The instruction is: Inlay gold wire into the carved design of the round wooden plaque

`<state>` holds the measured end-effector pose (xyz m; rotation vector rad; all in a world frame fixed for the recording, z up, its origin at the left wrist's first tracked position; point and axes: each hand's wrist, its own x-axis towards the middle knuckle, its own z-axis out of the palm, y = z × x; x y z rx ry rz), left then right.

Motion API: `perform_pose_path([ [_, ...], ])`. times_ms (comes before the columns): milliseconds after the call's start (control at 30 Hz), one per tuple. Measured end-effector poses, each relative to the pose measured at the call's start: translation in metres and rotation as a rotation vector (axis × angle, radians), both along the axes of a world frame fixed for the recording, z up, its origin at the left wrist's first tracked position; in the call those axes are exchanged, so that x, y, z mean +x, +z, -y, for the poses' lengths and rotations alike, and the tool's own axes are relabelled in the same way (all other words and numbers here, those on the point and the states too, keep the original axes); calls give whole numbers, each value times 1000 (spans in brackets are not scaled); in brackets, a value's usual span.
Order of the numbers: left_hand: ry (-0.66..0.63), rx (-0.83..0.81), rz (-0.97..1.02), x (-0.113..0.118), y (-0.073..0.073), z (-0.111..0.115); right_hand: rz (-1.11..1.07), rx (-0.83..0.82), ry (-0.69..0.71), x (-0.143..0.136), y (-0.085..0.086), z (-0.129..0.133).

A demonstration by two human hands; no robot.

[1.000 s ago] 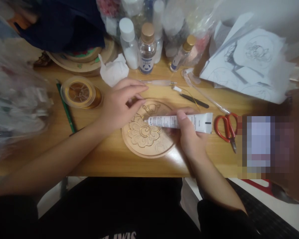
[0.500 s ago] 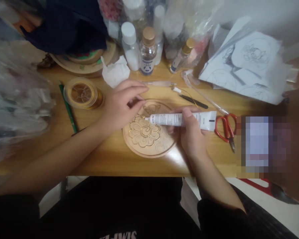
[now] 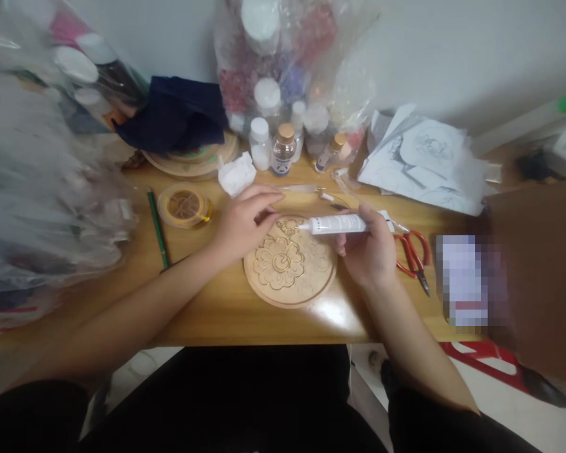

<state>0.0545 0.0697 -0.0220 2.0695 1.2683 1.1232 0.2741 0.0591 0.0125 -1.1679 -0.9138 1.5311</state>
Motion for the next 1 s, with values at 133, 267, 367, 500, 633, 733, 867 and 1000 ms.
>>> perform_pose_path([
  [133,-9,32,11,0,0,0,0,-45,60,2,5,-1],
  [267,-5,-1,-8,1,0,0,12,-115,29,-3,17,-3],
  [367,0,-13,-16,1,1,0,13,-113,36,-6,23,-8],
  [500,4,-4,-16,1,0,-1,4,-61,33,-5,19,-12],
  [633,4,13,-7,2,-2,-1,23,-15,12,-2,9,-11],
  [733,4,18,-10,2,-2,-1,31,21,12,0,4,-9],
  [867,1,26,-13,1,-1,0,5,68,24,1,5,-7],
  [1000,4,48,-11,1,-1,0,54,118,-20,-7,8,0],
])
